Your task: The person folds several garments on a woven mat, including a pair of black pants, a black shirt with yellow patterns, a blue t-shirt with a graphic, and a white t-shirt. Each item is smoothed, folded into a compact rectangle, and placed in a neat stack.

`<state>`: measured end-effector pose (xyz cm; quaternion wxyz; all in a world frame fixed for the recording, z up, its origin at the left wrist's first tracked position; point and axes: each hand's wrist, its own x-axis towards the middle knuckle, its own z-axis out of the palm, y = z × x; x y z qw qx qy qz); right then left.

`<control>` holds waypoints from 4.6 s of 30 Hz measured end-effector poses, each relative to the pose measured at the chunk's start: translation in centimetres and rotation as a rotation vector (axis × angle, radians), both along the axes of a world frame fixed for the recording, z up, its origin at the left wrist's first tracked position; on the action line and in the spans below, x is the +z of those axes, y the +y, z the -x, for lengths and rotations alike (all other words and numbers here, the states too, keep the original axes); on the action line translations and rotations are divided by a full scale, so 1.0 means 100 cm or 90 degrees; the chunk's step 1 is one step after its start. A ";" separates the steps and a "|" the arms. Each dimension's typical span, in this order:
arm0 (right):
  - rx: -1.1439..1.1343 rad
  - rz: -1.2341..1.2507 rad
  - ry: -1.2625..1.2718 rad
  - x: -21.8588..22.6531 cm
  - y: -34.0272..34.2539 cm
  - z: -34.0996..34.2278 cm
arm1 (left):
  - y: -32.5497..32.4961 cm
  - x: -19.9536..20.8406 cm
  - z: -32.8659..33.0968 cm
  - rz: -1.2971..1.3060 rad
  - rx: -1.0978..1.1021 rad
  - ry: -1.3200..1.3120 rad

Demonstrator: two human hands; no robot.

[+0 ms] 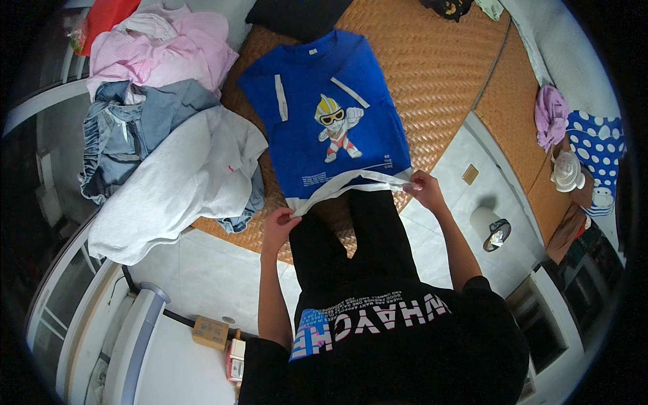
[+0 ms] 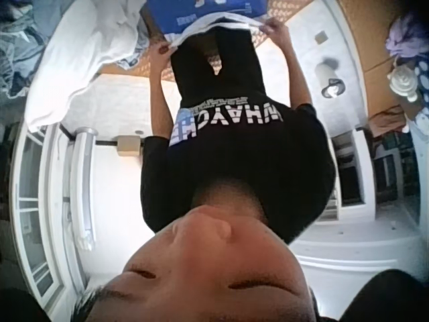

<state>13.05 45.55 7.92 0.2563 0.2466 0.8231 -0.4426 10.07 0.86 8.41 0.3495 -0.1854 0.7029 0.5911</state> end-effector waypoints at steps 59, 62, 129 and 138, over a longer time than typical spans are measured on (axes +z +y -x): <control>0.182 -0.375 0.398 -0.054 0.006 0.185 | 0.079 -0.050 0.168 0.529 -0.200 0.579; 0.349 -0.313 0.400 -0.056 -0.001 0.247 | 0.086 -0.055 0.230 0.478 -0.339 0.573; 0.486 0.054 0.171 0.078 -0.089 0.048 | 0.042 0.053 -0.022 0.142 -0.331 0.248; 0.109 -0.062 0.052 -0.035 -0.139 0.164 | 0.045 -0.052 0.114 0.311 -0.169 0.317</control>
